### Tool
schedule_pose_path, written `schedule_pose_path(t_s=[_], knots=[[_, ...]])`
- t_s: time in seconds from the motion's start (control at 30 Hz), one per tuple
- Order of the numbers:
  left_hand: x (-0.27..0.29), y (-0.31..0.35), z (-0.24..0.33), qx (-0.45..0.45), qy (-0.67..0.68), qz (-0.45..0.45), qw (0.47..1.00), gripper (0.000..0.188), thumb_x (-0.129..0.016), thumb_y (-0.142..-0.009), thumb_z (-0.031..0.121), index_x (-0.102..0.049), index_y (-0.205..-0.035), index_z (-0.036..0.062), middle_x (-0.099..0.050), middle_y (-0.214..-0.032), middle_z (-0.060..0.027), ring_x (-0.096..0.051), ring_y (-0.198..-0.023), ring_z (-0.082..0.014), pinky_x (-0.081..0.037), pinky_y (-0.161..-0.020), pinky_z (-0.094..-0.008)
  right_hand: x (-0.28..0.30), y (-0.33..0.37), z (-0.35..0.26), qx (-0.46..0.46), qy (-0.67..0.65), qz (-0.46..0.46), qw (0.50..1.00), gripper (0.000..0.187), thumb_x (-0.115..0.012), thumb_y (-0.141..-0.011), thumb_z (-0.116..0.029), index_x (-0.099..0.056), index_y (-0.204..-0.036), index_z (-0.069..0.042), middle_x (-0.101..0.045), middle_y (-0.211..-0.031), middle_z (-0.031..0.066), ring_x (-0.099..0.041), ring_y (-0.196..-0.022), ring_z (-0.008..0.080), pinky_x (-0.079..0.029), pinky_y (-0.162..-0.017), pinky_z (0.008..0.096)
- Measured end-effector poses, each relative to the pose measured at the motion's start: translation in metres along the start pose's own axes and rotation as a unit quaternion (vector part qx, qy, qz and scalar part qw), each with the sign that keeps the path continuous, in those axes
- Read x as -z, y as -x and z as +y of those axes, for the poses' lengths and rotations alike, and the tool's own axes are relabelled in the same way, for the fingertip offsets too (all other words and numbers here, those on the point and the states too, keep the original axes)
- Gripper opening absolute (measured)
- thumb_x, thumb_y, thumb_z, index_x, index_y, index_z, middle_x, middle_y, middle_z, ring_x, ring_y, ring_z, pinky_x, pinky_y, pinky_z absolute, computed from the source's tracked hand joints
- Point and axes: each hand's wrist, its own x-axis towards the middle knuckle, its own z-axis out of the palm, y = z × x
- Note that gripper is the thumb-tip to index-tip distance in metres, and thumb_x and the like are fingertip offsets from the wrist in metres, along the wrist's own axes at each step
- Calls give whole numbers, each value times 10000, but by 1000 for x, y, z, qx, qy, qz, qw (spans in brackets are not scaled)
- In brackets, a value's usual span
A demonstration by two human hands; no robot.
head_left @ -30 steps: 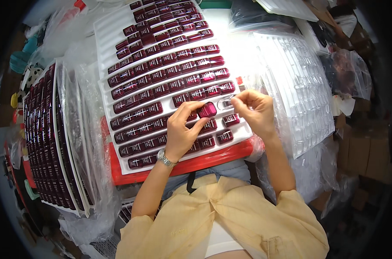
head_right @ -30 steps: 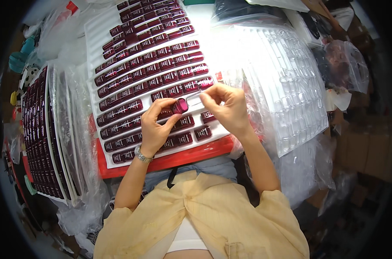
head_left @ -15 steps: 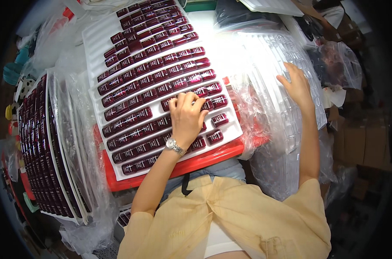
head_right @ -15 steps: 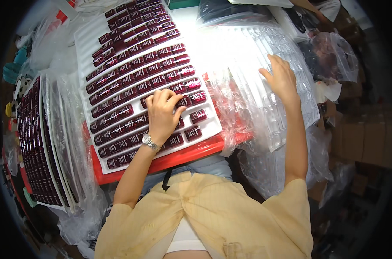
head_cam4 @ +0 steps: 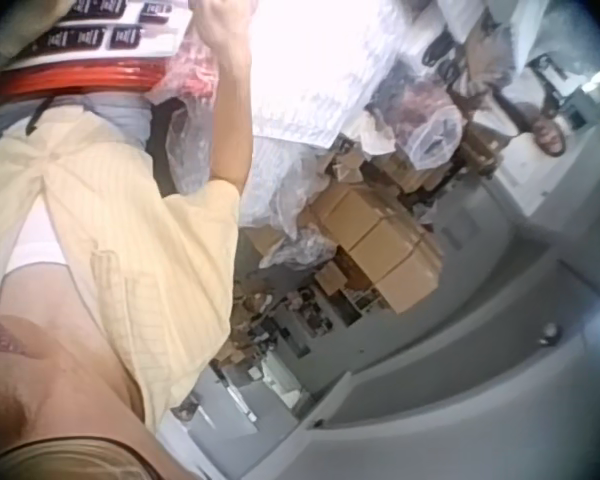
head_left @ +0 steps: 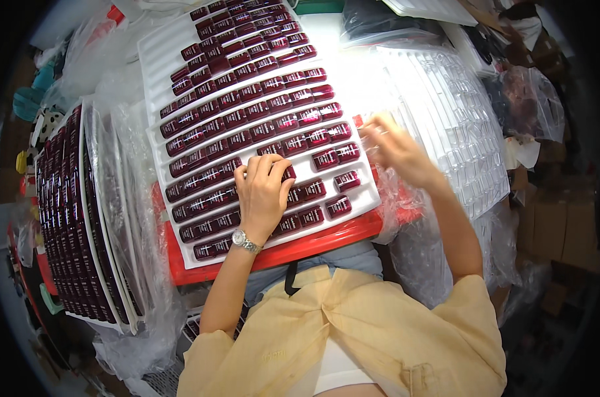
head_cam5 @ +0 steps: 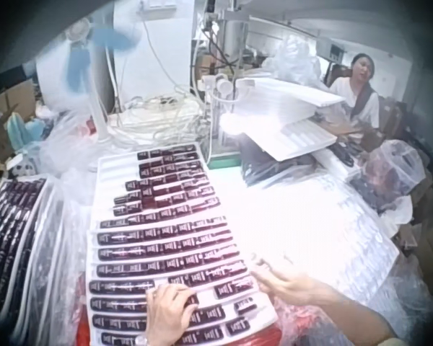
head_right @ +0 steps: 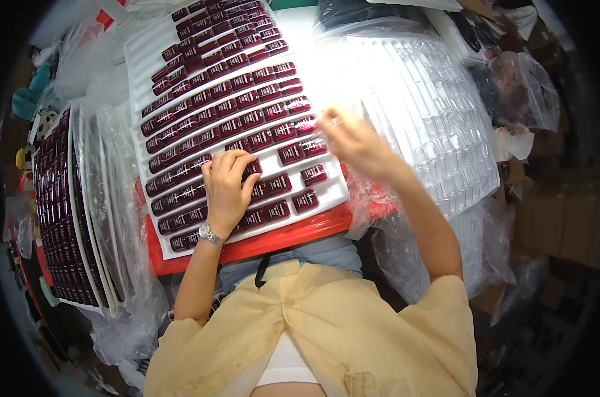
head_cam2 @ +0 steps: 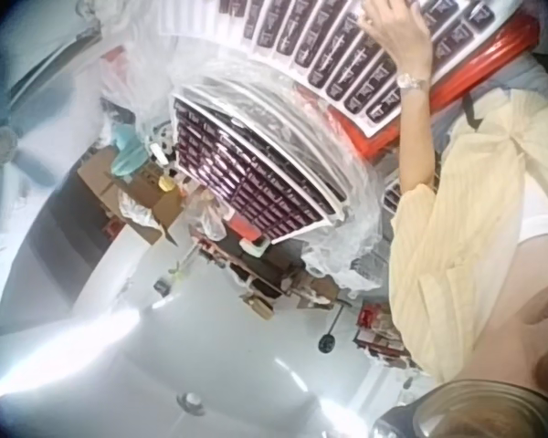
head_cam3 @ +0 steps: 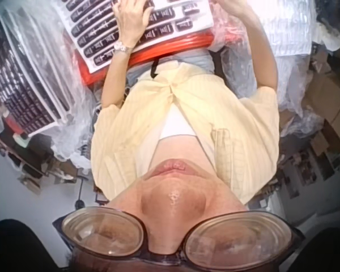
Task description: The person places small dark bottles into white foam trays and then covers them with clear plastic bubble wrap. The person works at a table in a cluttered room, handling the bottles and trays by hand.
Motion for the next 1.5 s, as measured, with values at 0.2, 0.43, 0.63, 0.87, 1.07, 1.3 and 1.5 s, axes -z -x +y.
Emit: schedule_pose_path(t_s=[0.2, 0.43, 0.63, 0.87, 1.07, 1.3, 1.5], knots=[[4, 0, 10, 23, 82, 32, 996, 297, -755, -720, 105, -625, -975, 26, -583, -997, -75, -542, -877, -246, -437, -743, -345, -60, -10, 1, 116, 170, 81, 975, 260, -582, -929, -231, -518, -803, -12, -554, -576, 132, -570, -513, 257, -428, -484, 367], [-4, 17, 9, 187, 399, 47, 897, 324, -768, -737, 95, -598, -1001, 17, -629, -974, -98, -622, -854, -224, -509, -765, -312, -76, 5, -5, 181, 324, -75, 926, 218, -597, -907, -204, -527, -988, -15, -597, -608, 156, -623, -563, 335, -468, -510, 424], [8, 1, 7, 32, 261, 12, 965, 306, -771, -708, 43, -619, -971, 20, -633, -951, -90, -613, -841, -214, -495, -729, -314, -68, -3, 23, 268, 217, -14, 939, 123, -560, -905, -103, -525, -982, -12, -619, -694, 172, -625, -642, 351, -479, -558, 416], [16, -1, 2, -47, 249, -71, 965, 313, -783, -677, 50, -613, -936, 14, -629, -940, -109, -599, -878, -285, -486, -760, -353, -73, 2, 13, 124, 46, -109, 985, 219, -615, -876, -40, -556, -1084, -6, -499, -618, 37, -474, -556, 73, -356, -500, 261], [-4, -15, 4, -15, 109, -12, 994, 293, -760, -701, 103, -616, -936, 2, -579, -923, -108, -558, -867, -289, -463, -768, -373, -59, 9, 48, 100, 273, 107, 951, 302, -594, -903, -198, -575, -1158, -36, -607, -624, 138, -610, -543, 246, -464, -516, 364], [-1, -4, 16, -39, 70, -5, 997, 333, -787, -674, 161, -653, -957, 47, -584, -909, -70, -546, -849, -244, -437, -726, -367, -41, 9, 42, 25, 184, 99, 978, 301, -549, -916, -190, -555, -1158, -11, -635, -660, 135, -649, -634, 259, -485, -562, 374], [-12, 12, 32, -35, 58, -32, 997, 332, -795, -665, 195, -680, -944, 58, -582, -919, -45, -537, -864, -235, -415, -758, -361, -26, 20, 43, 80, 75, 133, 985, 301, -517, -921, -99, -457, -1195, 8, -662, -841, 153, -656, -703, 234, -499, -608, 344]])
